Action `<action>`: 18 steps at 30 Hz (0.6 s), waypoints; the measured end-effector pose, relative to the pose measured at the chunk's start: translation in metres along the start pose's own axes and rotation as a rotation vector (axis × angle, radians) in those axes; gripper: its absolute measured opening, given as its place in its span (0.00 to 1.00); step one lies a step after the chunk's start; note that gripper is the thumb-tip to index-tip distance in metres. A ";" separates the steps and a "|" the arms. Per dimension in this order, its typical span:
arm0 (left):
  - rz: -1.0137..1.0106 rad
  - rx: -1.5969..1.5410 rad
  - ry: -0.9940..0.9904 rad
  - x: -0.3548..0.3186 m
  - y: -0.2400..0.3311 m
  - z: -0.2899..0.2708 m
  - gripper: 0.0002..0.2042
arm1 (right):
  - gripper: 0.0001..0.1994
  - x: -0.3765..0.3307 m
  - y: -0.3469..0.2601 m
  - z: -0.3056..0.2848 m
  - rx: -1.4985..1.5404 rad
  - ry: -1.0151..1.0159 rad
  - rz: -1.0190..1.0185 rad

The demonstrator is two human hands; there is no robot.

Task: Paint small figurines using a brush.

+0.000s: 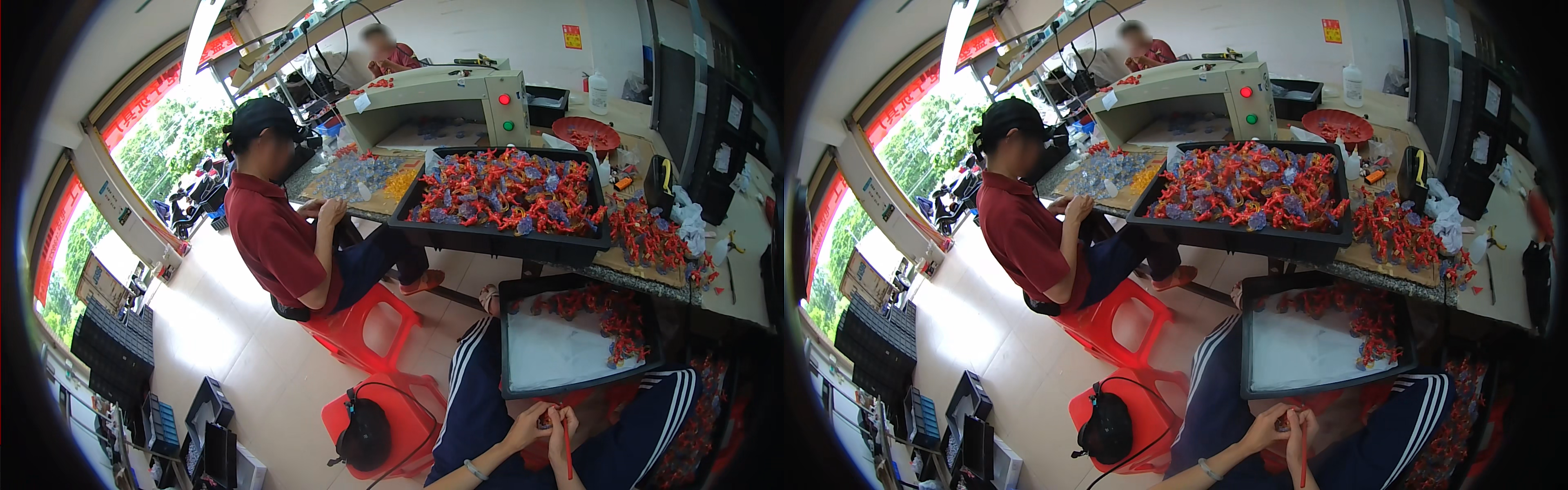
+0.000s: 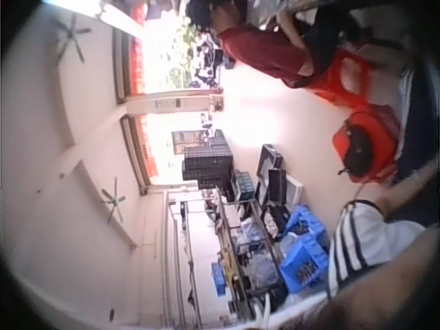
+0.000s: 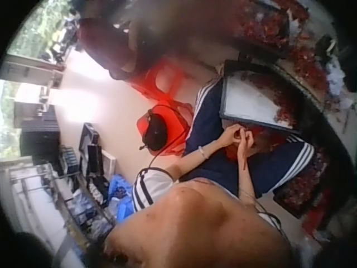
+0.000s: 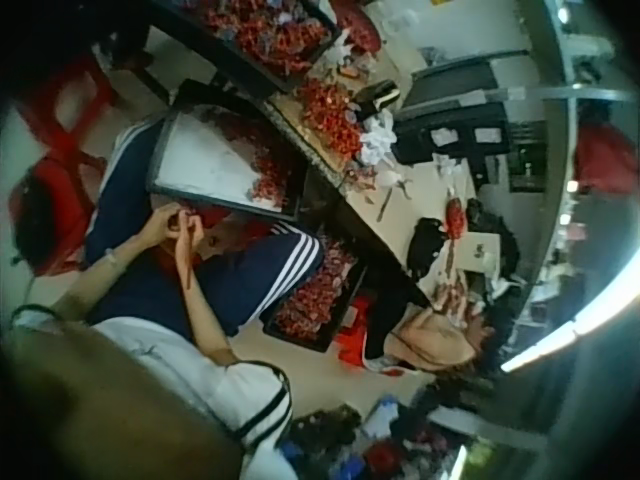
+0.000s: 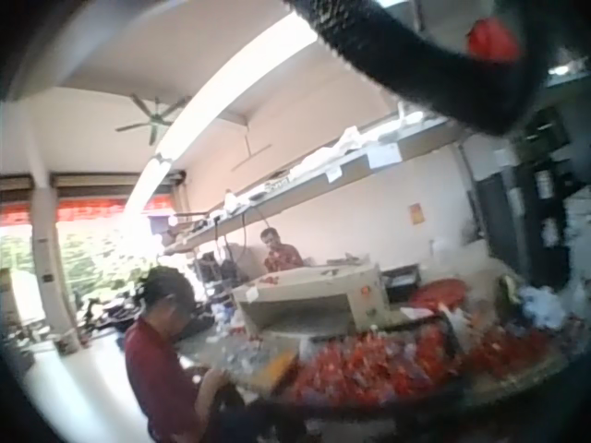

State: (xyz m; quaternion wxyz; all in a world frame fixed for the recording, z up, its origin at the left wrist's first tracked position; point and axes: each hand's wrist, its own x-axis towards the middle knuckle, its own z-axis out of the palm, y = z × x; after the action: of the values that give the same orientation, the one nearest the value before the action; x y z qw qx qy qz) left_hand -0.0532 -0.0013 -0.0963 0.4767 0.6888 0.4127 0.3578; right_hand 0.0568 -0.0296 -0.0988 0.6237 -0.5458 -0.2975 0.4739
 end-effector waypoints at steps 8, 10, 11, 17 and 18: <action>0.015 -0.013 0.012 0.001 -0.004 0.002 0.23 | 0.18 0.000 -0.001 0.000 0.017 -0.002 0.027; 0.020 0.005 0.014 0.001 -0.004 0.001 0.24 | 0.17 0.001 0.000 -0.002 -0.004 -0.004 0.026; 0.019 0.004 0.012 0.000 -0.003 0.002 0.24 | 0.17 0.000 0.000 -0.002 -0.005 -0.002 0.027; 0.000 -0.007 0.004 -0.001 -0.005 0.002 0.24 | 0.17 -0.002 -0.004 0.000 0.014 -0.009 0.025; -0.007 0.001 0.005 -0.002 -0.005 0.002 0.24 | 0.17 -0.002 -0.004 0.000 0.004 -0.008 0.019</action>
State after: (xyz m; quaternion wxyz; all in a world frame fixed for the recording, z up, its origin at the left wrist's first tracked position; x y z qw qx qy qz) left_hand -0.0531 -0.0026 -0.1018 0.4766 0.6867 0.4163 0.3576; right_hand 0.0573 -0.0312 -0.0947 0.6191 -0.5455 -0.2940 0.4824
